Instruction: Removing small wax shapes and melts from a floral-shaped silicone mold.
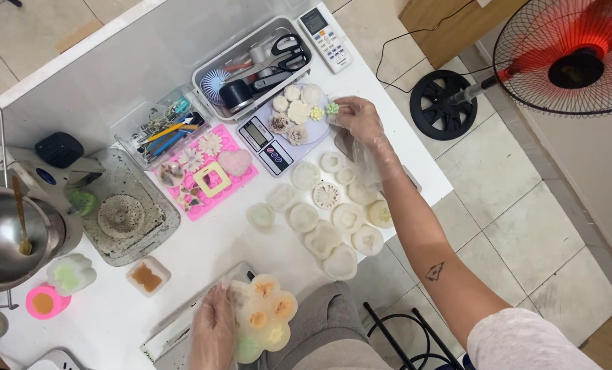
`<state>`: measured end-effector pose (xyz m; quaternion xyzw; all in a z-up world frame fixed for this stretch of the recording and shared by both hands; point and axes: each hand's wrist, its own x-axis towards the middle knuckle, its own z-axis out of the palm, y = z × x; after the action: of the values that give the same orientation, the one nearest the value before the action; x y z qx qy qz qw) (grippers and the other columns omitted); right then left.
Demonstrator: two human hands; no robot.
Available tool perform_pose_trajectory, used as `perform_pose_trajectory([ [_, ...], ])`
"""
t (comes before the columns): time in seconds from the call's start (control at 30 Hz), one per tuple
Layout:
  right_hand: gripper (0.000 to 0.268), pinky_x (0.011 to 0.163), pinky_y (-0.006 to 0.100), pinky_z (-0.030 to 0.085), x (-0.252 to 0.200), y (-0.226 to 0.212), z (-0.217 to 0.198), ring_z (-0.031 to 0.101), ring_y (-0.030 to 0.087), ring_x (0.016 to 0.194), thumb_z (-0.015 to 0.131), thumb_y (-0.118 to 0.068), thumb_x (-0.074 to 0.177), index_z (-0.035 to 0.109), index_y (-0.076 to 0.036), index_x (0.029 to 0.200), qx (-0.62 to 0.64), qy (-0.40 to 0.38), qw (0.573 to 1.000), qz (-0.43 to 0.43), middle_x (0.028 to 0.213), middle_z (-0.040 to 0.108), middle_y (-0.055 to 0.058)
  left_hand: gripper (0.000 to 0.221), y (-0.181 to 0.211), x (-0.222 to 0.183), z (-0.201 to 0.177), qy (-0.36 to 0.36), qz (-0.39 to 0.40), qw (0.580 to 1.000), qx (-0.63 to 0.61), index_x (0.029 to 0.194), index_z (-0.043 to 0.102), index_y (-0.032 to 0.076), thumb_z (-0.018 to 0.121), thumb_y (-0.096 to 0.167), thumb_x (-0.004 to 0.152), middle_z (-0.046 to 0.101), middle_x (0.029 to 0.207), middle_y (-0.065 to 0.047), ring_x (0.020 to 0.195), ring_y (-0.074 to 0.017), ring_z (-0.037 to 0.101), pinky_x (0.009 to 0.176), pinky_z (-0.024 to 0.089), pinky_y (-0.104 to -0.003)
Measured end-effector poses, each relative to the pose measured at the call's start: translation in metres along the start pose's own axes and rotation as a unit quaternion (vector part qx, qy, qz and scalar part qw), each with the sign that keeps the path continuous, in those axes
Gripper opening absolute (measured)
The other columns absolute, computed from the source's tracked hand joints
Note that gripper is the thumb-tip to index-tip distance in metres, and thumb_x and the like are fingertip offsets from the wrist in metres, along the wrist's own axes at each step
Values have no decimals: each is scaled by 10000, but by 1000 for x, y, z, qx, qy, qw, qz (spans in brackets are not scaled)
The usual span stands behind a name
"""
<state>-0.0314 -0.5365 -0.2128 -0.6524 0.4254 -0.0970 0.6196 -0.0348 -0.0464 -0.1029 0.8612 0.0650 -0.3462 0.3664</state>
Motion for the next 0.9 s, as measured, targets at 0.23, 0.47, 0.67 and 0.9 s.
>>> perform_pose_trajectory([
  [0.23, 477, 940, 257, 577, -4, -13, 0, 704, 154, 1029, 819, -38, 823, 714, -68, 1287, -45, 8, 999, -15, 1136, 764, 84, 573, 30, -12, 13, -39, -109, 986, -118, 1228, 688, -89, 526, 426, 1036, 661, 927, -156, 839, -172, 560, 770, 485, -322],
  [0.47, 485, 906, 234, 587, -3, -18, 0, 707, 99, 944, 767, 2, 824, 690, -62, 1298, -97, 3, 995, -5, 1081, 767, 53, 504, 48, -21, 14, -9, -124, 987, -102, 1179, 661, -55, 539, 408, 1023, 663, 879, -85, 817, -127, 557, 743, 479, -273],
  [0.67, 454, 911, 222, 582, -1, -15, 0, 693, 79, 928, 771, 18, 815, 708, -44, 1260, -106, 10, 994, -23, 1068, 761, 35, 484, 50, -22, 13, -13, -111, 986, -123, 1120, 687, -63, 536, 387, 1030, 637, 842, -73, 789, -118, 537, 714, 471, -270],
  [0.9, 482, 926, 230, 578, -3, -18, 0, 687, 80, 952, 760, 32, 781, 709, -50, 1254, -101, 18, 994, -26, 1129, 755, 35, 469, 68, -26, 8, -22, -120, 986, -110, 1102, 700, -39, 525, 390, 1028, 616, 787, -53, 717, -115, 514, 641, 456, -282],
])
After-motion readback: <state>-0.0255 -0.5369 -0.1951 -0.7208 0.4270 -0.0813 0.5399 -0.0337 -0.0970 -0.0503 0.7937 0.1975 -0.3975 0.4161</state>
